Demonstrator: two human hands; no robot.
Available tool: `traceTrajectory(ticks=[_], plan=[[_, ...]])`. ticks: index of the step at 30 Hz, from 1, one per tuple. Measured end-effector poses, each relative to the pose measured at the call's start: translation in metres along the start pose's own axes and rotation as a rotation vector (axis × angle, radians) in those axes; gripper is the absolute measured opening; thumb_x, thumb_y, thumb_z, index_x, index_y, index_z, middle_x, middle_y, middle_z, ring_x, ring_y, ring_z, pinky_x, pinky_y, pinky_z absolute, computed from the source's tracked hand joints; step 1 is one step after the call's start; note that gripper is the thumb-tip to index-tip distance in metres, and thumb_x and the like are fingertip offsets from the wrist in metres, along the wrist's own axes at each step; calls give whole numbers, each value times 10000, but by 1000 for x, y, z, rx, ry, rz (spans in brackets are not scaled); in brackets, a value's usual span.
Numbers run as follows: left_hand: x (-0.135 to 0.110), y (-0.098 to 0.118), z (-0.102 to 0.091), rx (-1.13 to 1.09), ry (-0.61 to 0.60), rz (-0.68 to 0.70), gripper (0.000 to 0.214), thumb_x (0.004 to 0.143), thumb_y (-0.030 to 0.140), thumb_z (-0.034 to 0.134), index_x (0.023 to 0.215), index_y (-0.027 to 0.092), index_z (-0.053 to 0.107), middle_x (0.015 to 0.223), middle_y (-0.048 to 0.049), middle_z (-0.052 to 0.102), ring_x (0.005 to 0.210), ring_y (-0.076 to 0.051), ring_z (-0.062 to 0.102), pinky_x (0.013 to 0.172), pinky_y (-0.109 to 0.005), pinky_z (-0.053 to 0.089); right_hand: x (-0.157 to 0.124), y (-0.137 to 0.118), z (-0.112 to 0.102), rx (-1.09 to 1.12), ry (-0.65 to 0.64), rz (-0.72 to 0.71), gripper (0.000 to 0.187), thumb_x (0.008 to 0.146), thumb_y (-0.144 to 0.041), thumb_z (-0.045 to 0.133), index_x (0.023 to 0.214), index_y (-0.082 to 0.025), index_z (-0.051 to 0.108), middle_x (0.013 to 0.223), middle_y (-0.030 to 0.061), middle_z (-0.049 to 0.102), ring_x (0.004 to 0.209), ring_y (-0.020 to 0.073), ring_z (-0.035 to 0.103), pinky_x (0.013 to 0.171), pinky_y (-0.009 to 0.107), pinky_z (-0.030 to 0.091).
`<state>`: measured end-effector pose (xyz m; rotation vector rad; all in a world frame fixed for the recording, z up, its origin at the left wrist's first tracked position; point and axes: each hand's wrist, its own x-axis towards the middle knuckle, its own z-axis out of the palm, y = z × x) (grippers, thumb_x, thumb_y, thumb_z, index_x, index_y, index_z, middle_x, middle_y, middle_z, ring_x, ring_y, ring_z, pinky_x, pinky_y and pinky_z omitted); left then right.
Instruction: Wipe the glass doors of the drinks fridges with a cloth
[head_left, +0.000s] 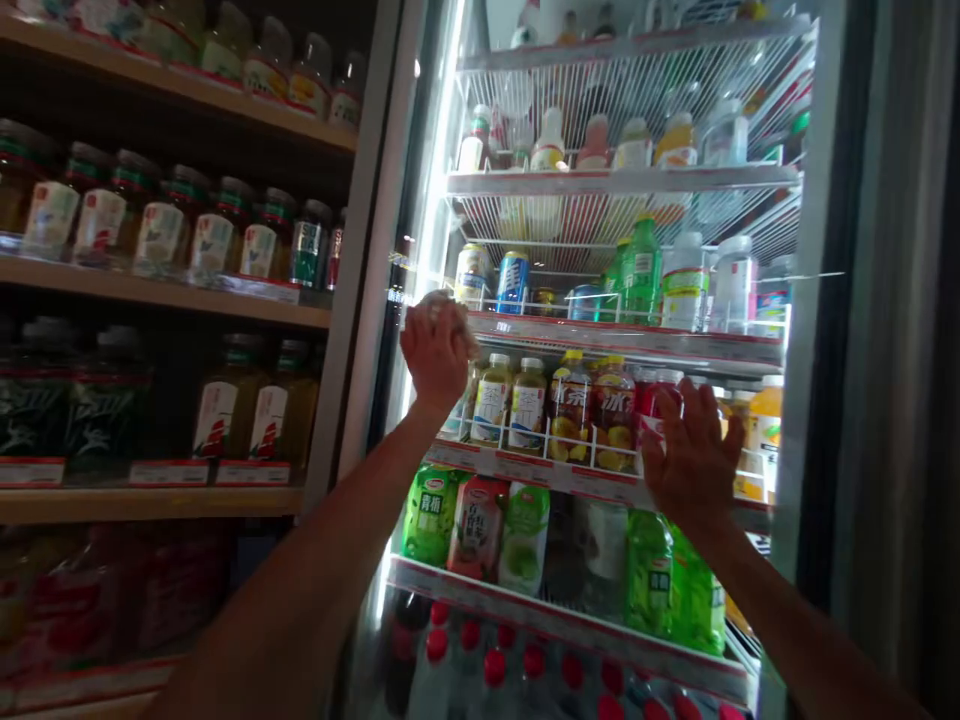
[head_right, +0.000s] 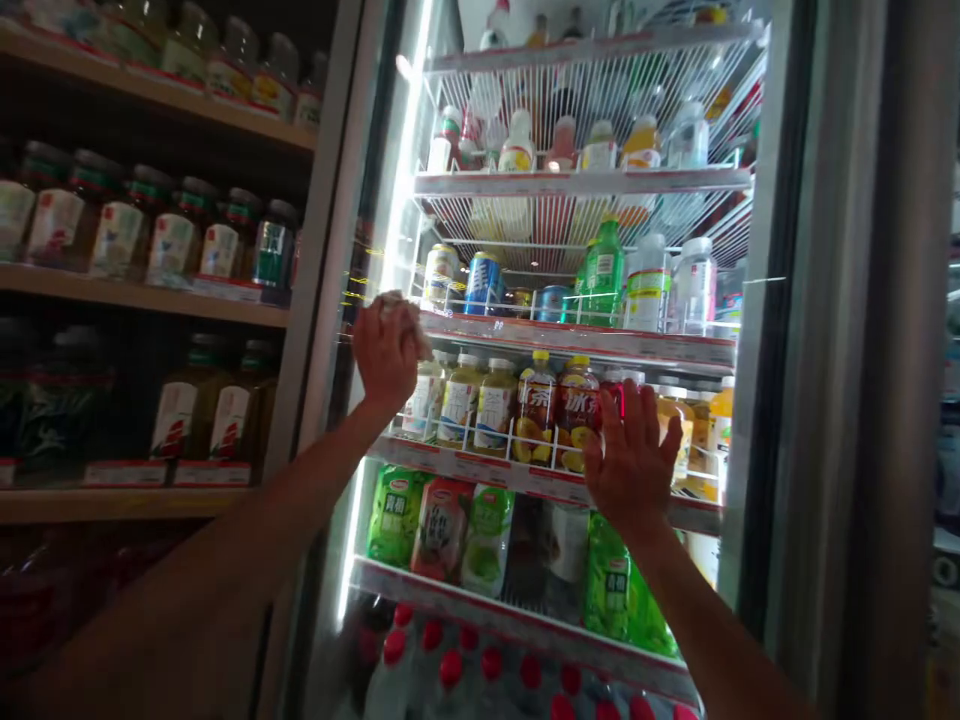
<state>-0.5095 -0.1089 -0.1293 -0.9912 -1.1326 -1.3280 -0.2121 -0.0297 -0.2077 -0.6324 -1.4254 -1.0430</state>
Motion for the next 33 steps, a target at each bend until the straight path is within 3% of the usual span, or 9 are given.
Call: traceTrajectory(ticks=[3,8,10,15,17,23,25,30,33], plan=[[-11,3,-3,12,35,21,396,849,214,431,1230,156,521,1381,-141,400,1323,-312,281,1065,-504,265,0,0,1,4,18,7,553,869,-338,406,1400,-213,311,1440,124,350,1357,274,267,1084,517,185],[-61,36,-11,-105,-184,526,378,867,263,447,1239,280,512,1410,-36,399,1368,-251,212,1104,-451,216,-2,2,0,28,39,-12,519,881,-352,376,1369,-173,372,1423,133,376,1346,276,286,1082,511,196],[-73,19,-19,-87,-191,457,382,873,279,444,1250,286,502,1416,-39,394,1369,-243,220,1105,-453,204,-4,3,-1,35,32,-17,523,879,-352,381,1368,-168,373,1423,138,373,1345,282,287,1078,514,199],[-93,-37,-37,25,7,-107,425,870,230,413,1286,164,470,1439,-146,327,1355,-281,245,1089,-489,221,-6,3,-2,52,2,-1,540,870,-340,379,1384,-178,346,1433,142,355,1352,295,266,1067,541,191],[-110,-26,-40,-3,-9,-44,428,864,207,410,1284,155,472,1454,-149,298,1369,-291,205,1087,-496,224,-5,2,-3,55,-4,24,534,866,-357,377,1370,-180,371,1426,141,367,1351,291,272,1067,538,196],[-171,29,-47,-153,-279,510,428,824,264,498,1250,306,502,1419,-25,396,1389,-263,157,1108,-476,197,-4,0,-9,68,-77,102,528,849,-379,419,1335,-172,428,1422,133,377,1357,261,267,1094,502,181],[-174,12,-52,-105,-280,476,430,826,271,500,1254,312,496,1415,-30,401,1390,-254,159,1111,-476,190,-6,-1,-10,75,-83,111,526,848,-369,426,1342,-189,419,1433,115,365,1362,251,258,1101,494,172],[-170,-39,-64,53,-146,24,479,841,198,463,1319,224,437,1494,-105,234,1396,-276,130,1103,-510,189,-8,-5,-13,97,-109,148,530,847,-334,440,1360,-210,400,1443,104,348,1369,255,241,1113,481,144],[-191,-21,-70,-36,-209,144,457,824,198,481,1281,221,482,1488,-93,255,1395,-293,118,1101,-508,210,-7,-8,-15,102,-118,164,535,840,-324,453,1361,-213,400,1447,98,342,1369,256,242,1114,474,139]])
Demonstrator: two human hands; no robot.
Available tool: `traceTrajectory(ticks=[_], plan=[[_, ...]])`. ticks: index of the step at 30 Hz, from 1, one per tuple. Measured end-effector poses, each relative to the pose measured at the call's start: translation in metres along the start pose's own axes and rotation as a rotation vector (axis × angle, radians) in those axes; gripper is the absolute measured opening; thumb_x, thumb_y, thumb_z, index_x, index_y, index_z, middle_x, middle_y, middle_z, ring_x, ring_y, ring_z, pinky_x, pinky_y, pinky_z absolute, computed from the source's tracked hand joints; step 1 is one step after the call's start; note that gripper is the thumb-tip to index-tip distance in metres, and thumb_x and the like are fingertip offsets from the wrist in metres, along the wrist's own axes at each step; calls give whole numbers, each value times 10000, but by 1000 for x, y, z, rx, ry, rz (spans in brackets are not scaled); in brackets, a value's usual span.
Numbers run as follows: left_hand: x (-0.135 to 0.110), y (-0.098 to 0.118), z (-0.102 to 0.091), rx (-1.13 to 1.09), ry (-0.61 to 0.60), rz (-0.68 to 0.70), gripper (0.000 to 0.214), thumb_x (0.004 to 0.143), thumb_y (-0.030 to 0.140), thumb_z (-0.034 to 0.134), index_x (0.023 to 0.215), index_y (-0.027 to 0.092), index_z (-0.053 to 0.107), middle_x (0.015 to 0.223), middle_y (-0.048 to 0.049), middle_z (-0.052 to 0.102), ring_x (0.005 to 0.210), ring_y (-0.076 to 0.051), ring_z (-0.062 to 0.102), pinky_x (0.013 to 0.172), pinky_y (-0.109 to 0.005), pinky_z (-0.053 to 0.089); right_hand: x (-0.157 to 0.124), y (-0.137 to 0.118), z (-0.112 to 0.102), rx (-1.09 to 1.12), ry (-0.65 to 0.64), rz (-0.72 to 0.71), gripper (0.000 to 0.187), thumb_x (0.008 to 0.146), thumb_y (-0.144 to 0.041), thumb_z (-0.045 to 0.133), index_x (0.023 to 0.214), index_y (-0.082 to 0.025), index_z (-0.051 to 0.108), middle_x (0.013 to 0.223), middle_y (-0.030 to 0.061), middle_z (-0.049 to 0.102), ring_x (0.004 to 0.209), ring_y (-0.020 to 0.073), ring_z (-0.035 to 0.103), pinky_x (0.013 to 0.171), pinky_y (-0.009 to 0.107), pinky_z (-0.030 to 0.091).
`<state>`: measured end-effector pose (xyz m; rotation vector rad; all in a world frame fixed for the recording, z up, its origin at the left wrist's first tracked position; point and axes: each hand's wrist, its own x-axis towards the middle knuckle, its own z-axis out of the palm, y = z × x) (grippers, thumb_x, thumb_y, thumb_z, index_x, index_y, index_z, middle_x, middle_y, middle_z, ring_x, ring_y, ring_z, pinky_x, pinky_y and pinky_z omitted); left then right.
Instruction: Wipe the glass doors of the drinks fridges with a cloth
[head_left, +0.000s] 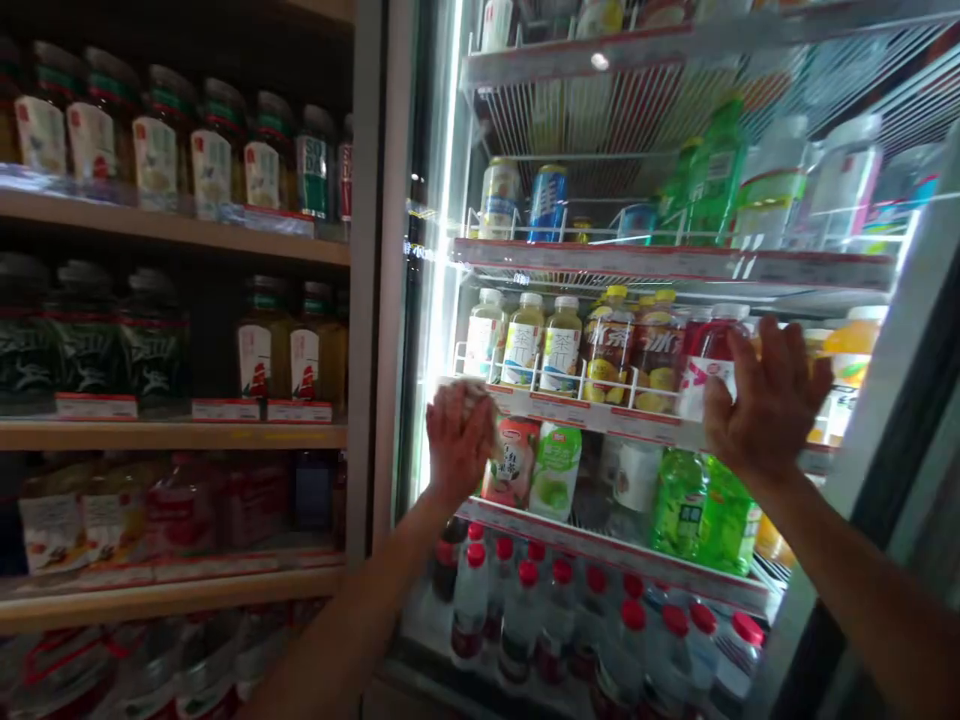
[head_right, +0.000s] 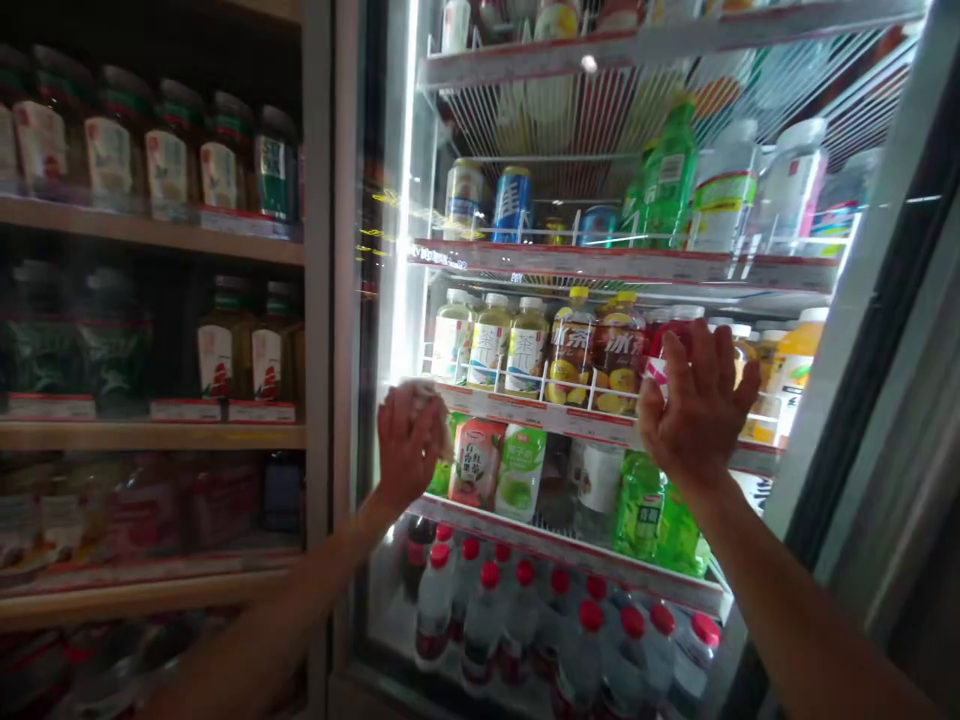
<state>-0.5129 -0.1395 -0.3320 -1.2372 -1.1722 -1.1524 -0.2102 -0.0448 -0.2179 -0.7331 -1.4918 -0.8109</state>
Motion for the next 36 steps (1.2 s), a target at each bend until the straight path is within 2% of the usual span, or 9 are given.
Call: traceTrajectory(ticks=[3,5,11,14,19,26,31,33,36], plan=[[-31,29,-1,-73,-140,251,427,796,217,533,1220,269,536,1414,-64,401,1388,-291,153,1104,-499,218,-1,1,-1,-8,-3,-3,526,848,-328,431,1354,-189,409,1443,105,348,1369,251,243,1115,468,139],[-51,28,-4,-75,-198,315,432,787,218,552,1209,310,539,1377,-41,453,1383,-272,184,1112,-489,214,-3,3,0,-13,-1,-18,513,859,-337,407,1347,-177,420,1437,114,358,1368,251,246,1113,467,144],[-80,-22,-19,128,-84,-95,629,807,111,512,1383,284,326,1514,-104,159,1390,-300,136,1088,-561,218,-7,5,1,-42,5,-32,503,868,-357,395,1335,-175,432,1426,120,374,1363,262,258,1097,484,171],[-95,-1,-18,79,-104,-55,629,796,112,529,1377,262,344,1518,-111,135,1387,-321,133,1073,-552,267,-7,2,0,-27,-3,-14,503,868,-347,402,1340,-177,425,1433,115,364,1367,257,248,1102,479,158],[-118,43,-7,-94,-189,249,405,769,207,605,1147,346,575,1352,-19,485,1361,-258,256,1118,-479,236,-7,3,0,-24,8,-31,499,857,-348,400,1319,-167,450,1423,120,378,1364,248,258,1102,469,168],[-55,13,-1,5,-16,-90,547,831,126,480,1347,283,392,1502,-96,212,1390,-284,147,1102,-535,188,-13,7,3,-57,35,-68,497,872,-364,374,1332,-181,426,1419,125,383,1362,259,263,1085,485,195],[-18,56,16,-113,-76,202,462,828,210,510,1280,301,476,1444,-51,356,1389,-280,155,1111,-509,191,-14,6,2,-50,21,-53,496,876,-360,376,1335,-177,423,1432,113,366,1363,250,262,1097,477,188],[-9,56,19,-127,-79,294,412,840,244,513,1245,322,505,1397,-34,428,1388,-256,172,1123,-495,166,-15,7,2,-62,26,-66,494,878,-363,354,1330,-178,429,1426,113,375,1357,251,274,1088,488,205],[5,25,16,-54,0,77,402,876,236,457,1273,298,480,1435,-61,369,1389,-249,172,1118,-511,160,-18,10,4,-66,18,-88,496,882,-344,329,1348,-189,403,1434,108,360,1357,257,271,1077,514,214]])
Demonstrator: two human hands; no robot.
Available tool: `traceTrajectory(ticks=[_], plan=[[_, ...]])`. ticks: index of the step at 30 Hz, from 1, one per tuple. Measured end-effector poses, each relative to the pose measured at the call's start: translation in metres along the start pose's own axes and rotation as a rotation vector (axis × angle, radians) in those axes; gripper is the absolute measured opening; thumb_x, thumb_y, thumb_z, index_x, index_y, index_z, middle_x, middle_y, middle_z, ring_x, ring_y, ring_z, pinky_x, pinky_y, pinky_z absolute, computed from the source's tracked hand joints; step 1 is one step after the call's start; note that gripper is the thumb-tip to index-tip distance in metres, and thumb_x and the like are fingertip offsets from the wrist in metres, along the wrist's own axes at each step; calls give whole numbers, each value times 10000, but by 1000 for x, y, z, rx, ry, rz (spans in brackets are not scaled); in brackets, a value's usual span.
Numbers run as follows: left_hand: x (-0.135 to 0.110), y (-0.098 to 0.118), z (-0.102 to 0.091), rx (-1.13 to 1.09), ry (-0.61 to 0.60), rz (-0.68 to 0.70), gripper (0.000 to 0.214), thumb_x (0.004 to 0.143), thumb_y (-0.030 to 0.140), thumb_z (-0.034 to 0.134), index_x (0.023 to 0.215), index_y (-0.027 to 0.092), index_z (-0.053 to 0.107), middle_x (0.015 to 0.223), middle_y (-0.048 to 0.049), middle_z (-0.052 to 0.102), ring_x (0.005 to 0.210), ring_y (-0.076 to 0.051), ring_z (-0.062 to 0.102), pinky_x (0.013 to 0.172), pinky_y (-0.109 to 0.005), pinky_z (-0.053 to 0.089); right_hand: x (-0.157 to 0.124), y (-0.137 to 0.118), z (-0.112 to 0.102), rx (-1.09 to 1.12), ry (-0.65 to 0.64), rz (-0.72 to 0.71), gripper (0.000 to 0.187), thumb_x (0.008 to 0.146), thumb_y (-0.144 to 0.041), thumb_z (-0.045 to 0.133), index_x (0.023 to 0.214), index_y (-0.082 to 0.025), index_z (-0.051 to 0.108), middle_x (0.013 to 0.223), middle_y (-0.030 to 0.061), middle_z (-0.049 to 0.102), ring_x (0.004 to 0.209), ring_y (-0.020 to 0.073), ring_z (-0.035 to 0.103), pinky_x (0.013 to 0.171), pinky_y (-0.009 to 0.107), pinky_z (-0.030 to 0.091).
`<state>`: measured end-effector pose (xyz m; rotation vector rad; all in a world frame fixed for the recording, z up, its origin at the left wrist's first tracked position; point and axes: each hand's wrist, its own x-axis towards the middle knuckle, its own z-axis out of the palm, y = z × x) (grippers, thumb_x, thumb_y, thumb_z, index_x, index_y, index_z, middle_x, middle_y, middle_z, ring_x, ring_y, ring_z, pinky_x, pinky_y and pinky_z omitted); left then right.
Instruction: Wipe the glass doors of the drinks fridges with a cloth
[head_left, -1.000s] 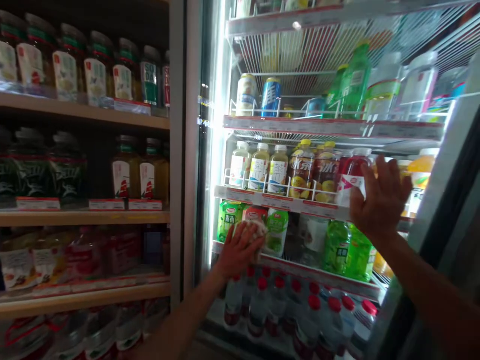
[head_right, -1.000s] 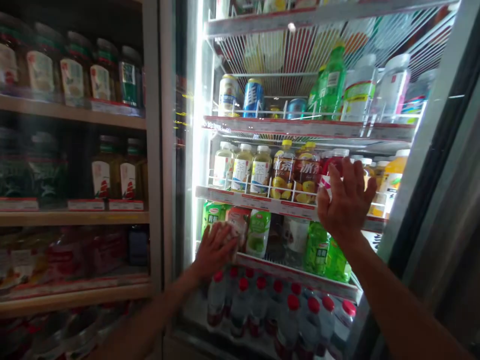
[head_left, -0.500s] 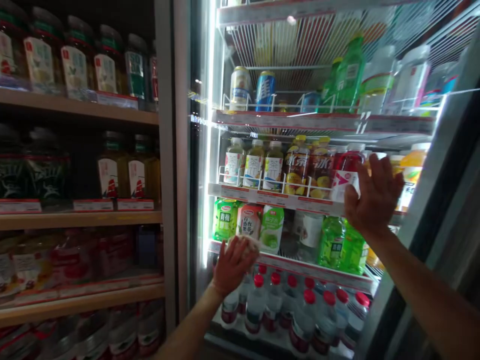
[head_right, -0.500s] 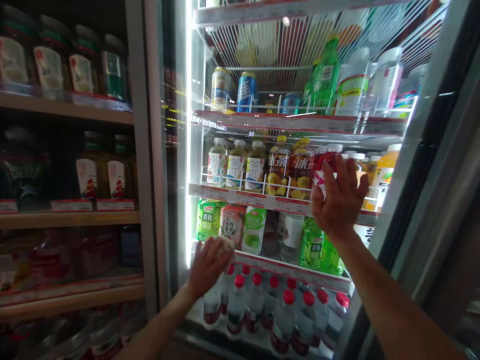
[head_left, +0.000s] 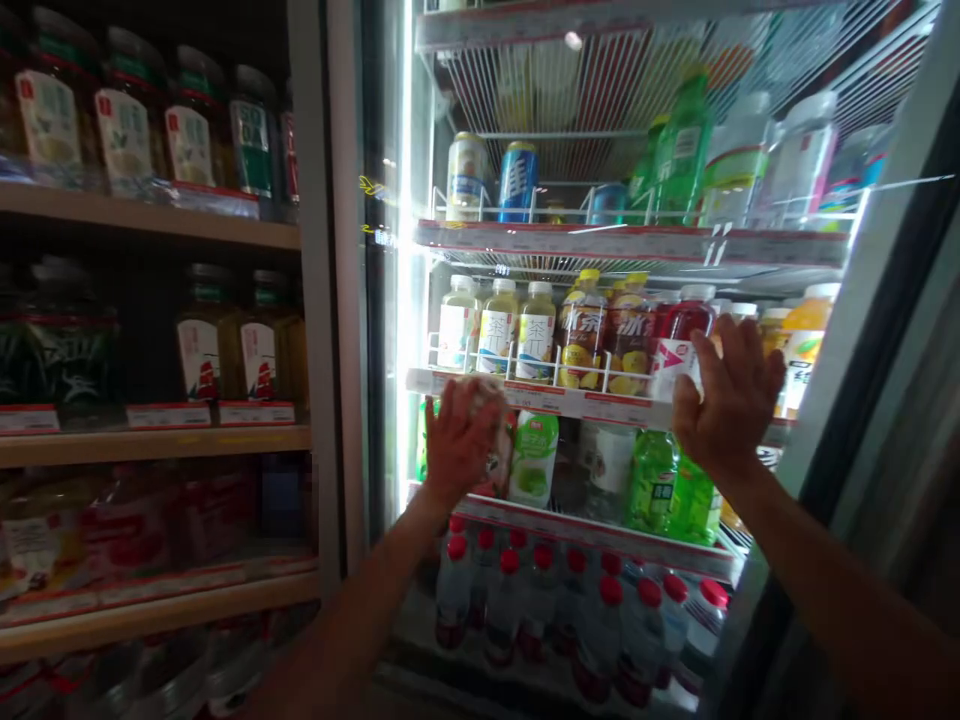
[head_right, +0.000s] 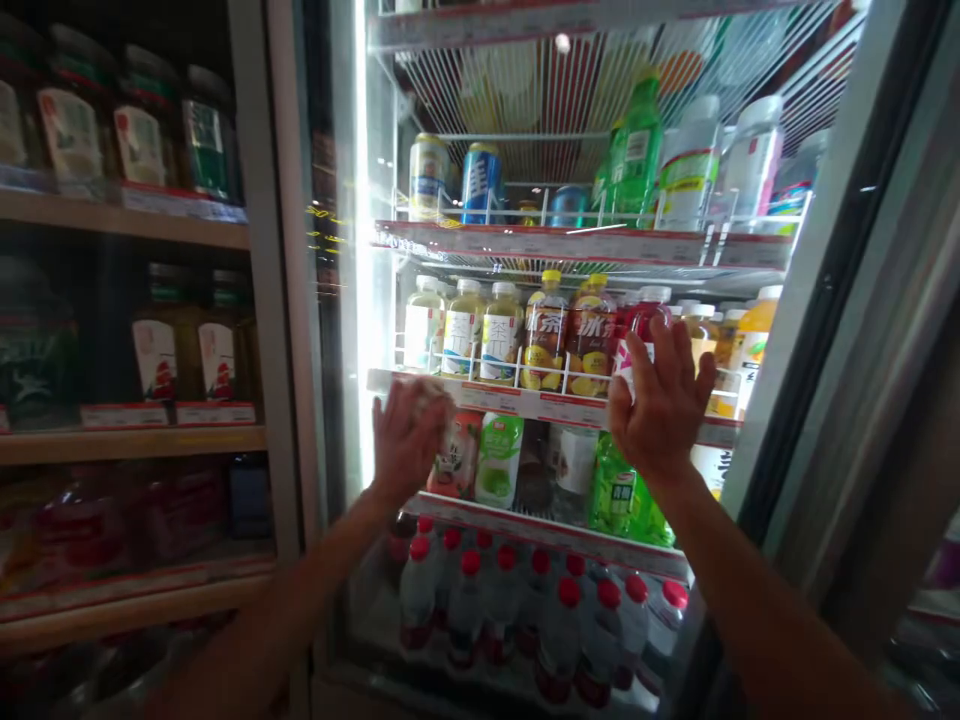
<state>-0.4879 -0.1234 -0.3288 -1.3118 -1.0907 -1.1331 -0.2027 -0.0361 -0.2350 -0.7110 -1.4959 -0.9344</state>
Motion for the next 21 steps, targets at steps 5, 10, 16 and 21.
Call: traceTrajectory(ticks=[5,10,16,21], plan=[[17,-34,-6,88,144,-390,433,902,234,391,1333,202,419,1492,-118,230,1395,-269,135,1108,-518,187,-2,0,3,25,63,-30,500,869,-324,355,1348,-185,402,1423,113,375,1342,280,294,1061,538,224],[26,25,9,-79,18,71,420,861,202,474,1275,273,469,1463,-52,323,1399,-250,116,1111,-474,227,-3,1,3,40,105,-50,464,867,-304,369,1313,-203,445,1394,91,427,1330,248,328,1066,500,248],[51,43,13,-190,-39,157,561,876,194,430,1404,229,245,1388,-74,437,1400,-222,110,1123,-481,224,-7,5,0,145,123,-41,490,884,-274,295,1366,-212,352,1372,100,445,1313,233,358,1065,502,255],[73,55,23,-336,-7,71,722,865,192,420,1446,198,-9,1467,-127,290,1390,-215,171,1101,-451,298,-2,-40,-17,393,105,-83,541,878,-218,272,1415,-241,217,1416,97,365,1325,226,335,1031,496,345]])
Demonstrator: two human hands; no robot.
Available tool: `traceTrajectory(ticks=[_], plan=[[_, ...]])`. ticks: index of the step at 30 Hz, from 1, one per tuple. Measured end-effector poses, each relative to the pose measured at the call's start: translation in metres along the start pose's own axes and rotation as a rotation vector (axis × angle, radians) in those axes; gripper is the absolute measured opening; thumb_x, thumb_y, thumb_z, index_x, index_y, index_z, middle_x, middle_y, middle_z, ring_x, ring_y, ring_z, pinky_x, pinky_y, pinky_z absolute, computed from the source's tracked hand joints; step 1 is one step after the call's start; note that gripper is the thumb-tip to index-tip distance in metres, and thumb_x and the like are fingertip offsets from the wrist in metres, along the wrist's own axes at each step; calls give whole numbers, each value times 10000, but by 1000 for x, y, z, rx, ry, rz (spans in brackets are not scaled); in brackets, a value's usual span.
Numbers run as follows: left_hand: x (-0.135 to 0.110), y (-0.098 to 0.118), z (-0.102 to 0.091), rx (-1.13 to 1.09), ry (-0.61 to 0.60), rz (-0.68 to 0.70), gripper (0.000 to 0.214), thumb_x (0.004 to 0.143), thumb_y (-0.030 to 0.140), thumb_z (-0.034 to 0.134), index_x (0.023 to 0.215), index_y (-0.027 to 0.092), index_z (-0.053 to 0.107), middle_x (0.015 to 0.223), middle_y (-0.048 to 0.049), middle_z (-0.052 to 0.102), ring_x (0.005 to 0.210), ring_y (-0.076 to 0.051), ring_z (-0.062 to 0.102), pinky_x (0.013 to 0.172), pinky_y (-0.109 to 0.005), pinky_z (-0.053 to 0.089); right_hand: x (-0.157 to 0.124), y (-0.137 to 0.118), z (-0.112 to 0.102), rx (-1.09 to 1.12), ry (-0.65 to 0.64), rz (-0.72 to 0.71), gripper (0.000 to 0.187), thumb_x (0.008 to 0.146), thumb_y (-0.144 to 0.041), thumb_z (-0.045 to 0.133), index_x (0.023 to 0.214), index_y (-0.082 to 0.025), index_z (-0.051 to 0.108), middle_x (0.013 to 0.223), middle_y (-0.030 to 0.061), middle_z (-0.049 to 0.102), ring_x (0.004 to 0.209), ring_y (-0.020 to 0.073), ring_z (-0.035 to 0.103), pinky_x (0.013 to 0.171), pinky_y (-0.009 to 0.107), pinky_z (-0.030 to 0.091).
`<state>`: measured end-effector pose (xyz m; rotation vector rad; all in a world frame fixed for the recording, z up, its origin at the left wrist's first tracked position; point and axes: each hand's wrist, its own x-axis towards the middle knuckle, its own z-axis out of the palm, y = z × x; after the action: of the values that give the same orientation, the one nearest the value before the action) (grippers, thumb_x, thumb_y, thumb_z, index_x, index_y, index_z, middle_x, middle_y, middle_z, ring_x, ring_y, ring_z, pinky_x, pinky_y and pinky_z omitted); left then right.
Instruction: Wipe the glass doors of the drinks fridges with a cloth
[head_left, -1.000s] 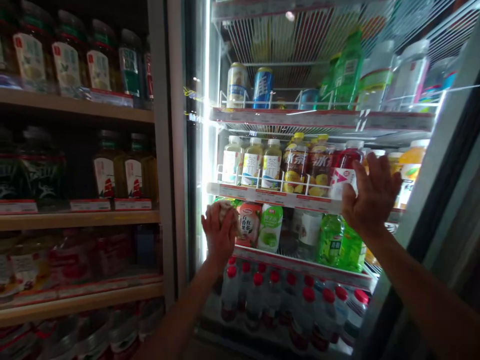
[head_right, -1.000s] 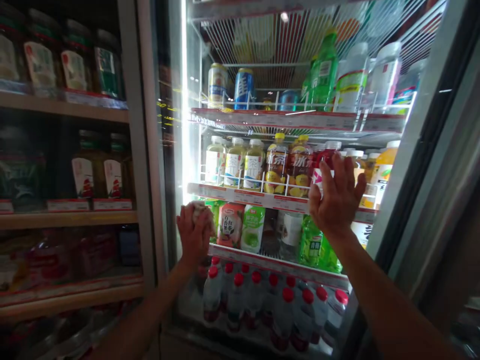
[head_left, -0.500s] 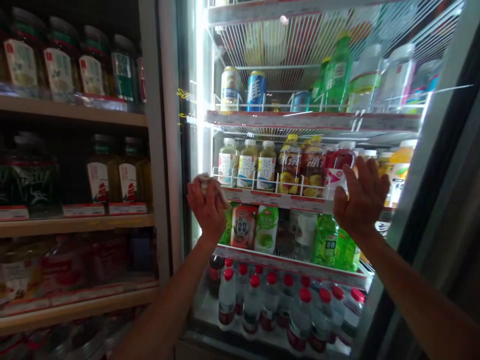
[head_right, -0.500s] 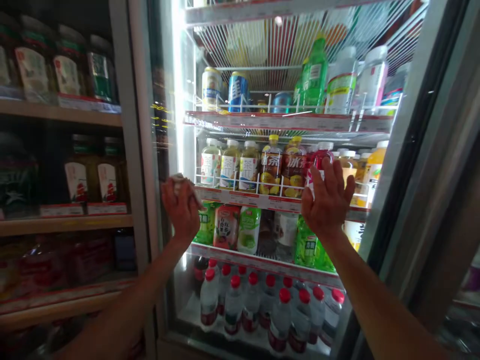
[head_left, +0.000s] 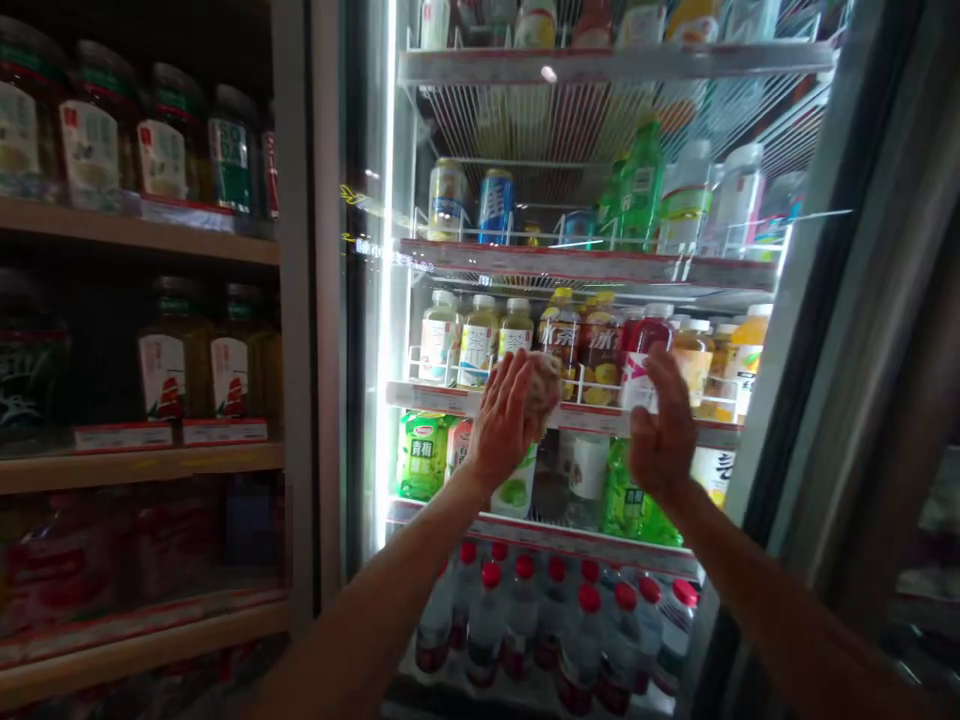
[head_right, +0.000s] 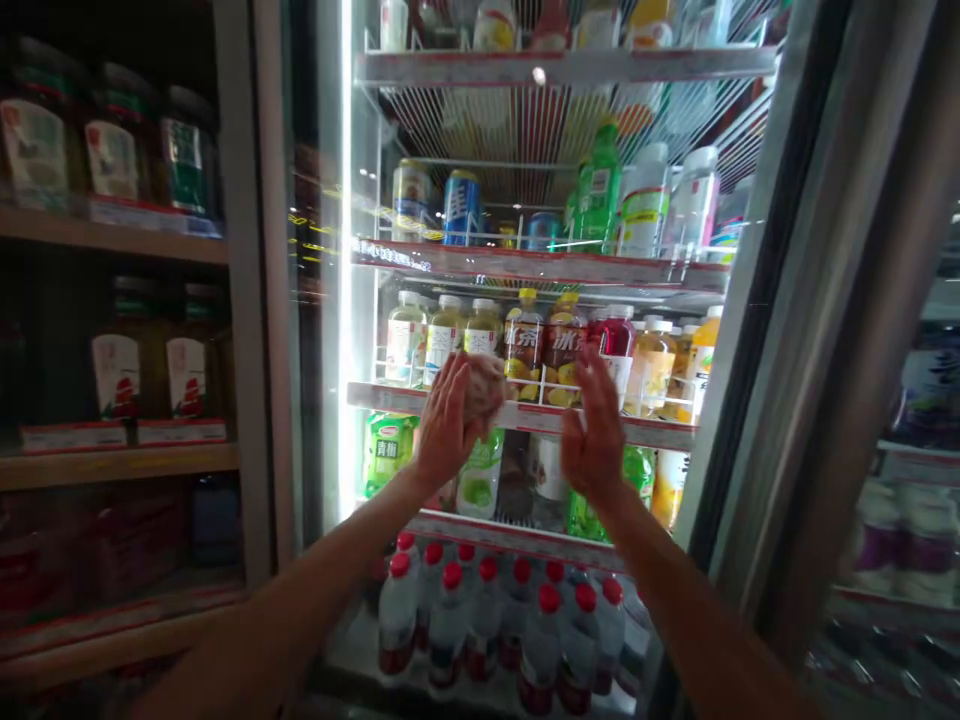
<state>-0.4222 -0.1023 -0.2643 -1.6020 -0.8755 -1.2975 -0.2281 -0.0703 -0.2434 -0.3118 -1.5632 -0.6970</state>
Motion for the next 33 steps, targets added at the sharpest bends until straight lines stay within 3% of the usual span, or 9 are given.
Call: traceTrajectory(ticks=[5,11,15,19,21,24,29,31,33], plan=[[-9,-1,2,82,66,-121,703,884,286,399,1445,128,6,1498,-176,175,1396,-226,135,1114,-448,243,3,-65,34,244,-165,8,620,884,-199,273,1448,-268,26,1430,71,349,1324,175,332,1035,426,390],[-47,-33,-24,261,-41,26,711,875,418,434,1435,89,145,1469,-189,248,1393,-251,129,1126,-437,147,-3,-80,77,-70,-216,-38,448,867,-303,424,1310,-235,427,1419,71,376,1367,224,216,1101,473,221],[-50,-34,-25,328,-24,35,685,889,424,434,1438,118,160,1460,-173,272,1389,-235,146,1120,-414,164,-8,-36,50,-224,-128,-46,325,859,-283,451,1171,-253,536,1395,64,405,1352,228,253,1093,519,169],[-48,-27,-20,349,-13,0,657,902,416,405,1439,121,164,1460,-167,276,1391,-231,143,1124,-422,140,-18,42,-11,-380,62,181,385,821,-265,453,1190,-179,517,1401,146,361,1307,316,317,991,584,284],[-48,-25,-18,356,0,-9,650,906,406,396,1439,118,161,1460,-167,274,1392,-232,142,1126,-428,125,-21,62,-27,-401,163,284,417,805,-230,434,1211,-165,502,1373,157,384,1277,319,354,965,581,319],[-49,-25,-18,351,4,-12,642,910,411,378,1438,114,166,1462,-167,270,1392,-233,140,1128,-428,119,-26,38,-13,-350,173,250,424,822,-224,432,1242,-190,476,1394,132,356,1306,291,316,1009,550,306],[-52,-26,-19,342,2,-25,633,901,391,418,1437,147,185,1466,-146,266,1389,-225,153,1132,-418,117,-42,-48,38,-170,-140,-8,324,851,-259,473,1169,-267,536,1416,74,354,1355,261,254,1076,505,233],[-55,-25,-19,342,6,-20,621,898,375,430,1434,160,202,1468,-137,263,1390,-219,152,1133,-412,117,-53,-46,33,-157,-147,-27,305,852,-256,471,1145,-279,552,1407,59,374,1345,255,280,1079,509,215],[-57,-24,-19,341,10,-19,610,899,362,426,1431,156,211,1469,-139,258,1391,-219,147,1133,-414,111,-66,-19,12,-208,-83,22,314,849,-239,462,1149,-257,552,1425,70,353,1342,271,283,1065,525,224]])
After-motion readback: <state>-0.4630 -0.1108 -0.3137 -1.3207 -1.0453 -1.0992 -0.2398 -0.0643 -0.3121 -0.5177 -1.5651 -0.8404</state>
